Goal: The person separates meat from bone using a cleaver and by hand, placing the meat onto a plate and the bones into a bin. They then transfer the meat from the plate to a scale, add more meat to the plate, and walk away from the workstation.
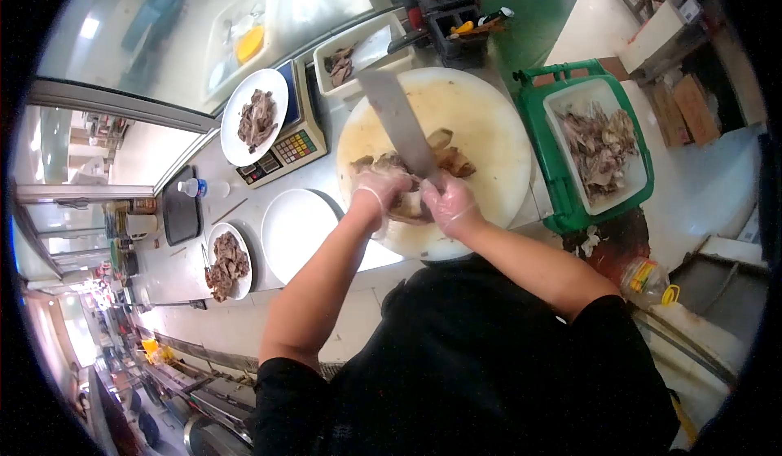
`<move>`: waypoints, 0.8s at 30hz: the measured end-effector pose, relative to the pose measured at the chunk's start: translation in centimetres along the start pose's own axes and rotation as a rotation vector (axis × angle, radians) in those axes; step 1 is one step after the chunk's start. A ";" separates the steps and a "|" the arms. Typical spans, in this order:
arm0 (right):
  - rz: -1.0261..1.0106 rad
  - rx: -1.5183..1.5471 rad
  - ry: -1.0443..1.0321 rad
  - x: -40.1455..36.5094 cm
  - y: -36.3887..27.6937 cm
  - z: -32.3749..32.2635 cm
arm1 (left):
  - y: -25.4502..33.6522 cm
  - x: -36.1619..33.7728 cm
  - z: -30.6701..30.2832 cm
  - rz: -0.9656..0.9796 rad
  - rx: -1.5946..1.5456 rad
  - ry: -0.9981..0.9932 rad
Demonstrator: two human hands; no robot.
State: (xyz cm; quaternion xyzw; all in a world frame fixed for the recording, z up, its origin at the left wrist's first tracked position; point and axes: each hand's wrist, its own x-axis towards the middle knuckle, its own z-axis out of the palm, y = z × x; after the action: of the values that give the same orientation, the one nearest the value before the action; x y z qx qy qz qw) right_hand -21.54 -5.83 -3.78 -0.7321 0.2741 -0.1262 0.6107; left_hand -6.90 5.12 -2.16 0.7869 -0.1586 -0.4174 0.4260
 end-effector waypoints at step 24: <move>0.236 0.127 0.044 -1.7 0.8 0.5 | -0.3 -2.2 3.3 -0.047 0.348 0.387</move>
State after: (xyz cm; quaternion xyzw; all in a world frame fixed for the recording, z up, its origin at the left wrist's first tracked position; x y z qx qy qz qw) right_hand -22.87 -4.59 -4.37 -0.6517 0.3630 -0.0863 0.6603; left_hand -10.82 4.88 -2.22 0.9170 -0.1251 -0.2352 0.2968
